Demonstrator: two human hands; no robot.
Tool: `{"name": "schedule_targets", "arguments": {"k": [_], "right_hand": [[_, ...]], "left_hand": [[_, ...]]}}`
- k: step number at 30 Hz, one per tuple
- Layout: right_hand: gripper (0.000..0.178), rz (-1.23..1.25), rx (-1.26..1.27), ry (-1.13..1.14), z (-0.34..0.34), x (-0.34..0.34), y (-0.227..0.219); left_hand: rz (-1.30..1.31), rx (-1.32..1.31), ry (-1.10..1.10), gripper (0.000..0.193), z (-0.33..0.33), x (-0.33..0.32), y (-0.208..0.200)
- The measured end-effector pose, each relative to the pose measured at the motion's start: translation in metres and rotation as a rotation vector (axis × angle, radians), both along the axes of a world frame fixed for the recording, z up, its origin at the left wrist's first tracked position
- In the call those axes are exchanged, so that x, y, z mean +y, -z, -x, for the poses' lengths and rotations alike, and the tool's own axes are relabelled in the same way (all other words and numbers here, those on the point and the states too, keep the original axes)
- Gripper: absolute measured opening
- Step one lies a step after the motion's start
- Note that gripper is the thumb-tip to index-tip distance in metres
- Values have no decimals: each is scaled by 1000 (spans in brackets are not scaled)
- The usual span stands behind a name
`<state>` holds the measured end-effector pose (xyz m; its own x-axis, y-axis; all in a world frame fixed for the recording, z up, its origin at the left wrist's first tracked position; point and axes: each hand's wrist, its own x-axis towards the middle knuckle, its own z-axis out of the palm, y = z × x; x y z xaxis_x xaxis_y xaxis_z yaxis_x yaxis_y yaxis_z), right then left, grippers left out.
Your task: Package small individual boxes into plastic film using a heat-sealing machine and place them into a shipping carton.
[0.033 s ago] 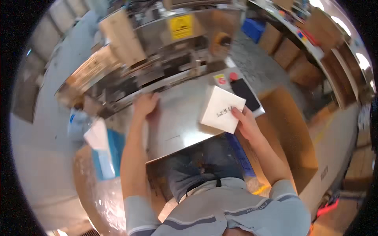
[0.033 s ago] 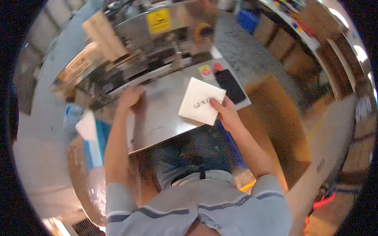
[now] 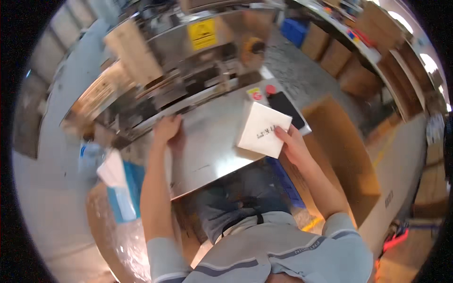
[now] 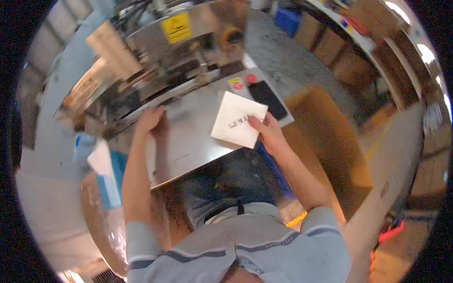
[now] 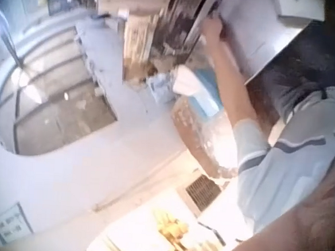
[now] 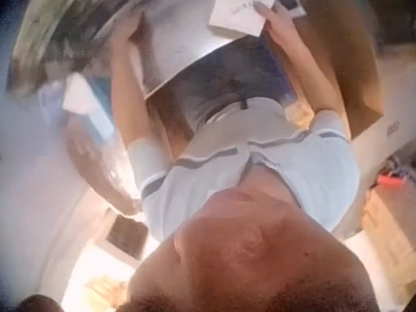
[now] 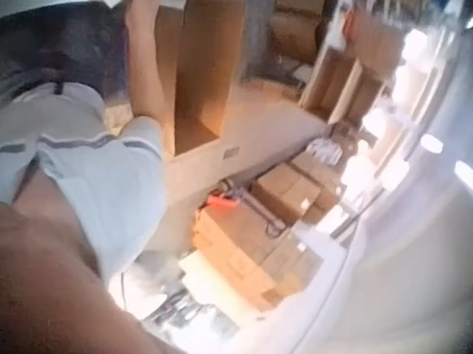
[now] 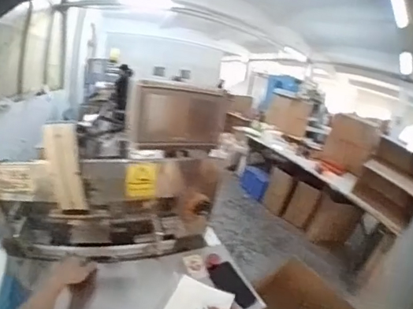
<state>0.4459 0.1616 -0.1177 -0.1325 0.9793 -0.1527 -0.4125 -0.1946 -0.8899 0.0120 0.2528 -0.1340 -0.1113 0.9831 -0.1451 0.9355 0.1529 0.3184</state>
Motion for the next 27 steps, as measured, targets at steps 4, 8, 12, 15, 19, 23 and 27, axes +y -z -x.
{"name": "schedule_targets", "arguments": {"k": [4,8,12,15,19,23,27], "right_hand": [[58,-58,-69,82,14,-1,12],[59,9,-166,303,-1,-16,11],[57,-62,-392,441,-22,-17,49],[60,-78,-454,555,-27,-15,79],[74,126,-881,582,-72,-8,159],[95,352,-1207,436,-142,-19,285],[82,744,-1121,187,-164,-52,357]], "left_hand": [[-43,-47,-46,61,108,8,49],[-146,-264,-74,47,101,4,59],[-342,-422,-33,53,119,-39,64],[-327,-560,18,56,89,-68,76],[-285,-87,368,58,33,-63,97],[-309,-54,448,60,-3,-39,129],[-324,60,484,62,1,-34,142]]}}
